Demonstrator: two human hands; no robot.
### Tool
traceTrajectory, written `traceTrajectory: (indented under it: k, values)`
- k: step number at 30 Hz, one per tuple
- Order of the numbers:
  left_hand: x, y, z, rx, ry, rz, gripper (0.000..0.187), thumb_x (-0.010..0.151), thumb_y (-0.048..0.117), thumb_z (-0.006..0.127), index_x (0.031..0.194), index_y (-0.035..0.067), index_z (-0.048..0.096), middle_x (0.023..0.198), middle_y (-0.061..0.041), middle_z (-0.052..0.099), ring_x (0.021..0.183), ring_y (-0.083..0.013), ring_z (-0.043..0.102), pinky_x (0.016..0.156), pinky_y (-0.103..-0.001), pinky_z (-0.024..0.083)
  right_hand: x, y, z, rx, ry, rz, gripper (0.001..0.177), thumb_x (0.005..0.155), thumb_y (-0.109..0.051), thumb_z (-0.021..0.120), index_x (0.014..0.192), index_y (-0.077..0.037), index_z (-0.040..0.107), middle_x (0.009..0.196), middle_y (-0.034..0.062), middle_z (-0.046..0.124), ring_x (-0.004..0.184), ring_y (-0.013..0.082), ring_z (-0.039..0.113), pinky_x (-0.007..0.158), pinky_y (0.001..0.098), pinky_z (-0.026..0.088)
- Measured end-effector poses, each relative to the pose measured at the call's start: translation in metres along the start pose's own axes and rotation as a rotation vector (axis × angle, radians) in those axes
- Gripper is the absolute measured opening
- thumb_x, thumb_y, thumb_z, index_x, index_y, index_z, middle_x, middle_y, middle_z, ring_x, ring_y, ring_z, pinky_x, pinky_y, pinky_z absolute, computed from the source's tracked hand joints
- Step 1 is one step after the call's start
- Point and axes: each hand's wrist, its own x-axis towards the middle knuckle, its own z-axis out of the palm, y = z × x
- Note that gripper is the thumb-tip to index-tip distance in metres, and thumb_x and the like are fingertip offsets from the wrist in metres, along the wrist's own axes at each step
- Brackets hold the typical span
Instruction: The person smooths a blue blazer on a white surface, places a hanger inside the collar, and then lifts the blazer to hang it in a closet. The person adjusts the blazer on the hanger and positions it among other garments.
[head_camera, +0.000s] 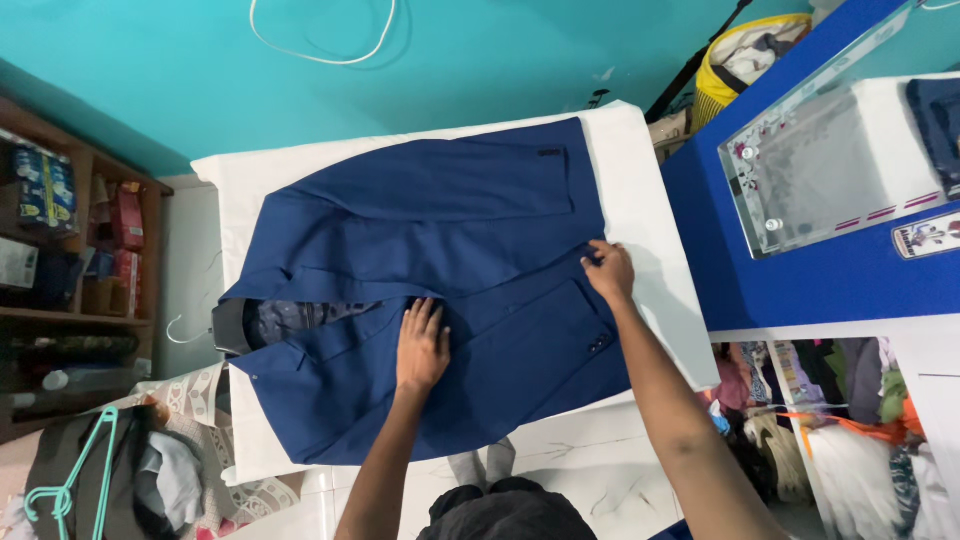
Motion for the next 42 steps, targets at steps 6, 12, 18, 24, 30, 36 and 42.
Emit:
traceTrajectory:
  k: [6, 12, 18, 24, 30, 36, 42]
  values:
    - [-0.016, -0.032, -0.06, -0.086, 0.252, -0.159, 0.031, 0.097, 0.012, 0.059, 0.126, 0.004, 0.067, 0.137, -0.016, 0.062, 0.133, -0.0359, 0.053, 0.116, -0.049, 0.041, 0.005, 0.017, 0.0, -0.044, 0.069, -0.107, 0.03, 0.073, -0.023, 0.092, 0.099, -0.017, 0.08, 0.108, 0.0102, 0.065, 0.112, 0.0312, 0.058, 0.092, 0.0426, 0.052]
    - [-0.006, -0.091, -0.07, 0.251, 0.188, -0.172, 0.044, 0.086, 0.015, 0.066, 0.128, 0.002, 0.065, 0.132, -0.019, 0.061, 0.129, -0.0379, 0.051, 0.108, -0.048, 0.039, 0.034, 0.014, -0.005, 0.109, -0.212, 0.224, 0.023, 0.075, -0.03, 0.09, 0.091, -0.019, 0.076, 0.095, 0.0024, 0.076, 0.098, 0.0238, 0.075, 0.097, 0.0408, 0.058]
    - [0.005, -0.127, -0.059, 0.37, 0.022, -0.277, 0.02, 0.088, 0.012, 0.067, 0.107, 0.014, 0.073, 0.11, -0.007, 0.067, 0.109, -0.0287, 0.058, 0.092, -0.044, 0.044, 0.048, 0.01, -0.011, -0.066, -0.232, 0.238, 0.016, 0.077, -0.029, 0.091, 0.083, -0.017, 0.082, 0.09, 0.0016, 0.08, 0.098, 0.0205, 0.069, 0.118, 0.056, 0.026]
    - [0.01, -0.14, -0.061, 0.419, 0.038, -0.269, 0.018, 0.088, 0.006, 0.063, 0.1, 0.015, 0.073, 0.104, -0.006, 0.067, 0.105, -0.028, 0.059, 0.088, -0.043, 0.044, 0.042, 0.017, -0.017, 0.021, -0.13, 0.303, 0.017, 0.078, -0.026, 0.09, 0.088, -0.016, 0.08, 0.092, 0.0016, 0.079, 0.09, 0.0178, 0.072, 0.109, 0.0428, 0.042]
    - [0.0, -0.11, -0.063, 0.331, 0.09, -0.166, 0.012, 0.092, 0.012, 0.062, 0.1, 0.012, 0.071, 0.104, -0.009, 0.066, 0.105, -0.0307, 0.06, 0.088, -0.045, 0.045, 0.022, 0.014, -0.017, 0.266, 0.007, 0.275, 0.016, 0.081, -0.019, 0.083, 0.094, -0.015, 0.075, 0.098, 0.0014, 0.077, 0.093, 0.0173, 0.074, 0.097, 0.0366, 0.057]
    - [-0.036, -0.066, -0.052, 0.173, 0.006, -0.051, 0.047, 0.098, 0.028, 0.057, 0.142, 0.012, 0.055, 0.151, -0.013, 0.05, 0.141, -0.0348, 0.044, 0.116, -0.051, 0.032, -0.027, 0.006, -0.011, -0.021, 0.277, -0.165, 0.012, 0.093, -0.009, 0.075, 0.105, -0.01, 0.074, 0.115, 0.0127, 0.07, 0.112, 0.0349, 0.061, 0.097, 0.0478, 0.049]
    - [-0.048, -0.062, -0.057, 0.264, -0.101, -0.226, 0.059, 0.102, 0.042, 0.046, 0.157, 0.025, 0.04, 0.168, -0.01, 0.026, 0.155, -0.0357, 0.022, 0.123, -0.053, 0.02, -0.055, 0.021, -0.001, -0.012, 0.404, -0.34, 0.021, 0.089, -0.005, 0.07, 0.11, -0.009, 0.074, 0.122, 0.0103, 0.072, 0.116, 0.0338, 0.063, 0.099, 0.0467, 0.049]
